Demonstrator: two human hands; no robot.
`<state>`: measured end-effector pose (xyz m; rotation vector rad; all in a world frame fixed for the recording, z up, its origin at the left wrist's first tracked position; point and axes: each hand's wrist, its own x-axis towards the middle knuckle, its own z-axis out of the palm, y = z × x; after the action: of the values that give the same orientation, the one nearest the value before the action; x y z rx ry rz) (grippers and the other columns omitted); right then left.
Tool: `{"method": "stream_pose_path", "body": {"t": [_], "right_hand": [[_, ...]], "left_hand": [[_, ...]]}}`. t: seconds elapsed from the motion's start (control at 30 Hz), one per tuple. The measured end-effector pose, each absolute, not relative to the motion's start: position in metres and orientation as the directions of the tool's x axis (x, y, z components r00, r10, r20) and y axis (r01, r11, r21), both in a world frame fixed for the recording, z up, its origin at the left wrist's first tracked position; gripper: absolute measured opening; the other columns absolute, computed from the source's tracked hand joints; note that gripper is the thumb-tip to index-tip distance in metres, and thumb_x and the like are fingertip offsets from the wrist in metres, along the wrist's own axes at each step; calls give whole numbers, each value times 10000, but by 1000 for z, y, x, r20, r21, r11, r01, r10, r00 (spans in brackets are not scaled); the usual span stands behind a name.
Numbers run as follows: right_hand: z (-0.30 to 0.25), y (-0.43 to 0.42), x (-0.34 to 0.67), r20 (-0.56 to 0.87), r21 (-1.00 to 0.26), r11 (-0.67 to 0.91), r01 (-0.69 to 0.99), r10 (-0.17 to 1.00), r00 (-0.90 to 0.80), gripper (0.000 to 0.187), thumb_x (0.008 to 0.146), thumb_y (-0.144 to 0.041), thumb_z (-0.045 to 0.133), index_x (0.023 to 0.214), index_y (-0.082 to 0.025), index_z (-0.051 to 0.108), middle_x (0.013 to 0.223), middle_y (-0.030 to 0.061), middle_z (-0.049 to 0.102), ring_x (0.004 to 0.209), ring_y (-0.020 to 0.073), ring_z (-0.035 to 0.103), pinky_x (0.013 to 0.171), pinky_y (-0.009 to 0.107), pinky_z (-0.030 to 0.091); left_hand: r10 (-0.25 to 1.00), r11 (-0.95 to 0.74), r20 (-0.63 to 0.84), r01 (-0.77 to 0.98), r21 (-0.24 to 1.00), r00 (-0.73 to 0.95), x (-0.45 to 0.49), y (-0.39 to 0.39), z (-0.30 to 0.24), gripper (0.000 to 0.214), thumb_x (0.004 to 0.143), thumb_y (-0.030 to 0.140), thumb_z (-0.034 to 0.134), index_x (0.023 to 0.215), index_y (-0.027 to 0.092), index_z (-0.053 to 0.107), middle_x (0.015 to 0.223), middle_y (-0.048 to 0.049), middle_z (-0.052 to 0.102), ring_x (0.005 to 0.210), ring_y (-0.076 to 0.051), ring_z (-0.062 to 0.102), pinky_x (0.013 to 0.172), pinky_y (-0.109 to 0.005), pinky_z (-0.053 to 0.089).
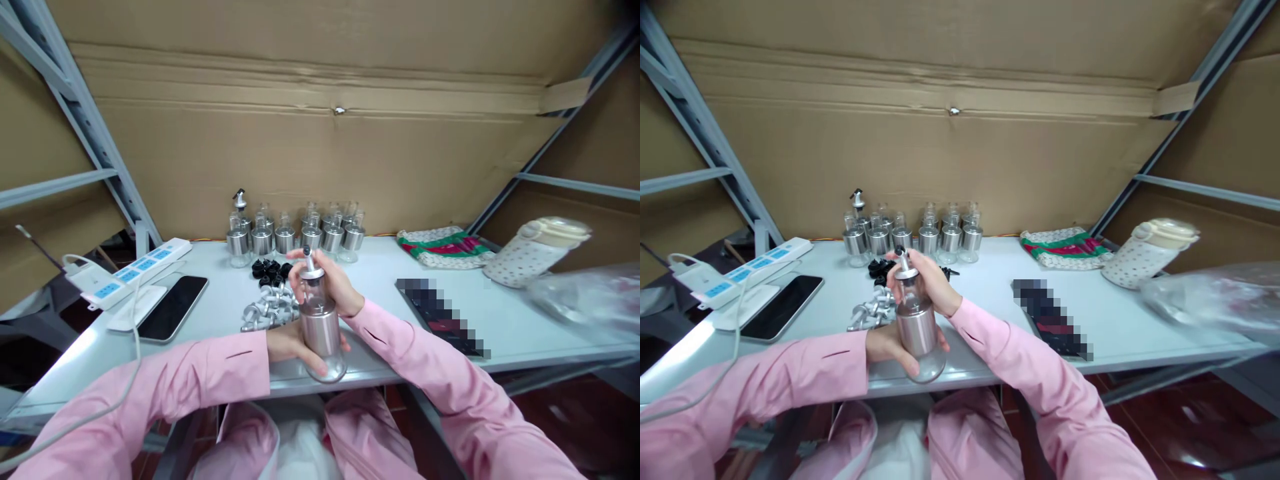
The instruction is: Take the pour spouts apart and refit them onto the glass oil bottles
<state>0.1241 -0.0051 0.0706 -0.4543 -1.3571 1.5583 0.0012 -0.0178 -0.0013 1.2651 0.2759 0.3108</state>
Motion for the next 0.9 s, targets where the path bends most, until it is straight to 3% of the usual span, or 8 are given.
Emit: {"method": "stream_pose_path", "body": {"t": [0.07, 0.13, 0.23, 0.37, 0.47, 0.9], "right_hand": [[63, -6, 127, 266, -926, 93, -365, 848, -459, 521, 789, -641, 460, 803, -134, 582, 597, 21, 603, 487, 115, 568, 449, 219, 440], [58, -6, 130, 310, -926, 167, -338, 848, -430, 547, 768, -650, 487, 728, -119, 607, 615, 41, 608, 519, 121, 574, 468, 225, 445], [60, -9, 135, 407, -890, 258, -376, 819, -404, 463, 736, -574, 597, 805, -118, 639, 746, 59, 640, 606, 133, 604, 564, 254, 485], [70, -12, 141, 367, -892, 136, -432, 777, -512, 310, 765, -413, 639, 907, -137, 633, 822, 56, 643, 680, 134, 626, 679, 289, 512], [75, -15, 143, 345, -898, 82, -433, 741, -576, 308, 774, -384, 634, 952, -133, 634, 862, 67, 638, 713, 144, 626, 659, 282, 507], [69, -30, 129, 422, -888, 277, -367, 806, -414, 318, 849, -480, 523, 936, -179, 574, 665, -20, 538, 524, 77, 527, 514, 205, 399]], "left_hand": [[365, 262, -24, -78, 962, 931, 1, -18, 0, 591, 459, 274, 863, 1002, 172, 652, 1048, -86, 659, 1039, -241, 570, 973, -397, 366], [359, 253, -22, -75, 965, 933, 1, -17, 1, 584, 458, 258, 863, 997, 176, 652, 1044, -77, 658, 1035, -236, 570, 972, -392, 366], [360, 260, -40, -59, 964, 932, 1, -17, 1, 585, 445, 251, 867, 983, 177, 649, 1029, -70, 659, 1029, -235, 570, 981, -398, 359], [370, 287, -75, -37, 957, 926, 2, -17, 1, 600, 428, 263, 873, 975, 176, 643, 1010, -62, 655, 1025, -234, 562, 988, -403, 351], [361, 273, -95, -8, 962, 928, 1, -17, 3, 615, 415, 266, 874, 977, 177, 640, 1002, -54, 647, 1029, -233, 548, 983, -405, 351], [315, 146, -105, 61, 987, 943, 0, -15, 9, 609, 447, 346, 860, 994, 179, 652, 1053, -66, 640, 1041, -251, 548, 976, -411, 368]]}}
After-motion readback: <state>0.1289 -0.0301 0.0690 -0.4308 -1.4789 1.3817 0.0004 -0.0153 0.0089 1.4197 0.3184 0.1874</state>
